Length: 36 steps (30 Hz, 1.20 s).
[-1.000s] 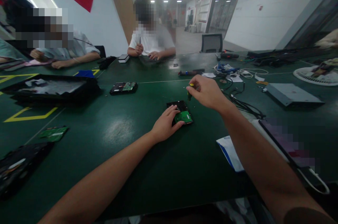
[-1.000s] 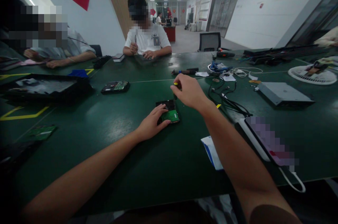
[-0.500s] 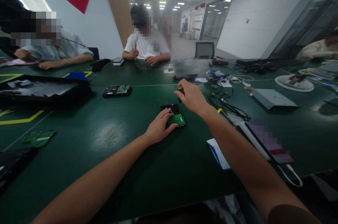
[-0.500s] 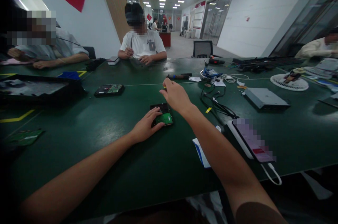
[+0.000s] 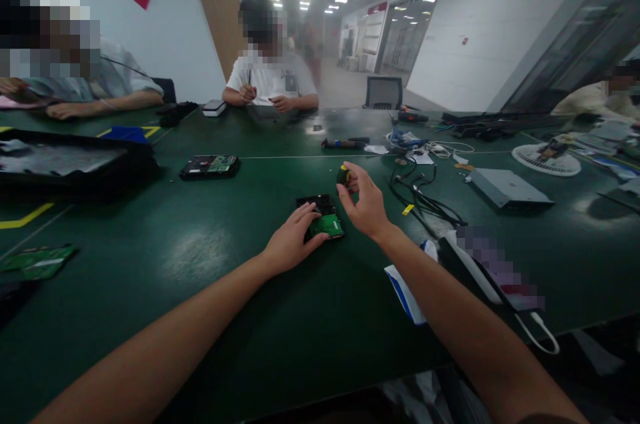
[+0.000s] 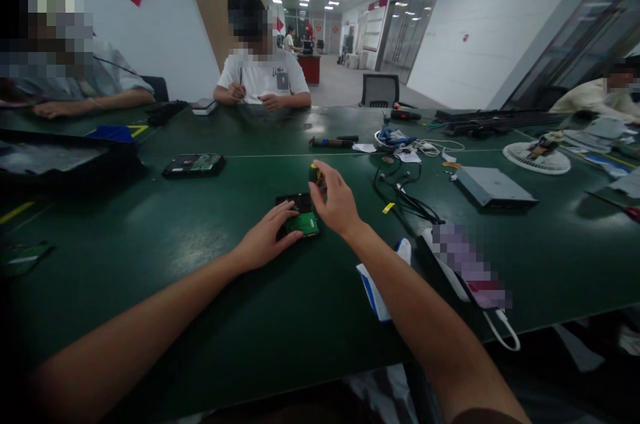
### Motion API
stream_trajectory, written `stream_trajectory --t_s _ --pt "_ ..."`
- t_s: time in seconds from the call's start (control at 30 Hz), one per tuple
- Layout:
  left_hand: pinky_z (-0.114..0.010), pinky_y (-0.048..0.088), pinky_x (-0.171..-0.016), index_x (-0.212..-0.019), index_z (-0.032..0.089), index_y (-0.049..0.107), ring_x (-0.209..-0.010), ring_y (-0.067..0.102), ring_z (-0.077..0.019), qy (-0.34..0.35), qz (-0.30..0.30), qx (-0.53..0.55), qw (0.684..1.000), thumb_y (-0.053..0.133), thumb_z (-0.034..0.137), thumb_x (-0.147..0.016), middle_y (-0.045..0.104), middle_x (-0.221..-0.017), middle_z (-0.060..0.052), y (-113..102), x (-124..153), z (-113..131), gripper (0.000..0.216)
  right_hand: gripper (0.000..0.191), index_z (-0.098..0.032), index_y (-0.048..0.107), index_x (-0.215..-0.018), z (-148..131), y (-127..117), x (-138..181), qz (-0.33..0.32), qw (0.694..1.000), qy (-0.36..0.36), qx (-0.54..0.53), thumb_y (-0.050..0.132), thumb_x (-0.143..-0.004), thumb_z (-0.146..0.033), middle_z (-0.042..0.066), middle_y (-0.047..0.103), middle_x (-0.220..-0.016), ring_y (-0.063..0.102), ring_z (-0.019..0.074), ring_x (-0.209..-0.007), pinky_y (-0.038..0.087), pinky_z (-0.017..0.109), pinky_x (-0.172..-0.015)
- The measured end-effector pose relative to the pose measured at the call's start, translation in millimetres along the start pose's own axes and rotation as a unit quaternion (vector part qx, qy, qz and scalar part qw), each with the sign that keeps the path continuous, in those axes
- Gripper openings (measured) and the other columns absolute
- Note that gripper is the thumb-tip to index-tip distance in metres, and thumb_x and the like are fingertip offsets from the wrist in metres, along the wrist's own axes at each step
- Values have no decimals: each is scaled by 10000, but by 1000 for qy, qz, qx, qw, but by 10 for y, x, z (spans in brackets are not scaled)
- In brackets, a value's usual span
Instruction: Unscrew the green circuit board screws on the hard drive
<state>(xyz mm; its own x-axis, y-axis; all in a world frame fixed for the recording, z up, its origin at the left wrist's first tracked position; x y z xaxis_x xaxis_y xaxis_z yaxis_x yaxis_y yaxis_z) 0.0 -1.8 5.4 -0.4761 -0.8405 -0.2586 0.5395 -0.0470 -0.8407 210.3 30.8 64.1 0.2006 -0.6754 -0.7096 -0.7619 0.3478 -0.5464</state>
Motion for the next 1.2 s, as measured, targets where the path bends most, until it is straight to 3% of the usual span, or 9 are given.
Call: stream_trajectory --t_s 0.17,0.37,0.57,0.7,0.8,0.93,1.1,1.2 --pt "-481 299 -1280 -1430 178 542 -1564 315 -290 -3 -3 5 1000 562 560 -981 397 -1648 -132 12 -5 -14 589 546 -305 338 -1547 61 21 74 31 999 15 13 509 -1030 -331 111 592 -1392 666 260 -1127 607 476 -979" --pt "-485 306 -1276 -1419 167 548 -1567 306 -298 1 -5 3 1000 552 570 -983 395 -1647 -138 -8 -1 -4 594 609 -308 273 -1582 68 28 123 24 999 23 -13 505 -1019 -301 113 546 -1469 688 248 -1098 631 469 -952" --pt "-485 295 -1282 -1408 162 549 -1564 312 -295 8 0 -1 1000 551 575 -983 414 -1634 -148 4 -7 -22 592 600 -306 374 -1530 61 23 139 53 998 13 1 602 -976 -342 114 594 -1362 689 257 -1022 660 462 -864" --pt "-476 287 -1287 -1404 160 549 -1564 314 -290 18 7 -2 1000 550 573 -985 420 -1629 -150 12 -12 -32 588 668 -289 286 -1574 73 46 144 52 998 27 -26 576 -972 -299 132 562 -1432 703 251 -1053 664 439 -873" --pt "-479 296 -1283 -1408 168 550 -1567 306 -296 15 5 -1 1000 546 582 -984 415 -1634 -144 6 -8 -28 593 724 -290 238 -1596 79 61 154 41 998 47 -33 580 -957 -290 134 579 -1417 712 260 -1059 677 421 -814" --pt "-482 308 -1278 -1414 181 548 -1565 311 -295 14 6 2 1000 552 579 -982 413 -1638 -133 1 -1 -21 588 753 -285 288 -1586 63 54 166 59 997 48 -12 641 -921 -309 134 565 -1432 708 261 -1017 677 393 -729" --pt "-506 315 -1273 -1422 195 539 -1567 308 -296 13 7 2 1000 559 558 -981 404 -1646 -123 1 5 -21 571 723 -283 304 -1577 -1 -7 153 65 997 46 -12 624 -932 -339 139 506 -1505 701 268 -1036 666 417 -766" --pt "-508 307 -1277 -1434 195 531 -1573 294 -294 14 3 -1 1000 545 545 -989 394 -1653 -119 -8 7 -15 566 696 -279 283 -1565 3 -117 128 105 993 60 -4 597 -949 -360 157 524 -1481 701 271 -1031 648 442 -802"
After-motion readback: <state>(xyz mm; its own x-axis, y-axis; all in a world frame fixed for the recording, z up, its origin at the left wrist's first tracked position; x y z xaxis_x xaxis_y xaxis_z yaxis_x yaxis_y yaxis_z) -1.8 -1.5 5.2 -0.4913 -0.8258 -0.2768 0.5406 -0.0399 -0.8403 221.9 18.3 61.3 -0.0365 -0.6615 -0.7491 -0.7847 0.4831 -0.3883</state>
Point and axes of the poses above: each hand's wrist, its own x-axis away from the middle knuckle, its own y-axis out of the palm, z = x × y, the point moved 2 cm from there along -x, towards the middle knuckle
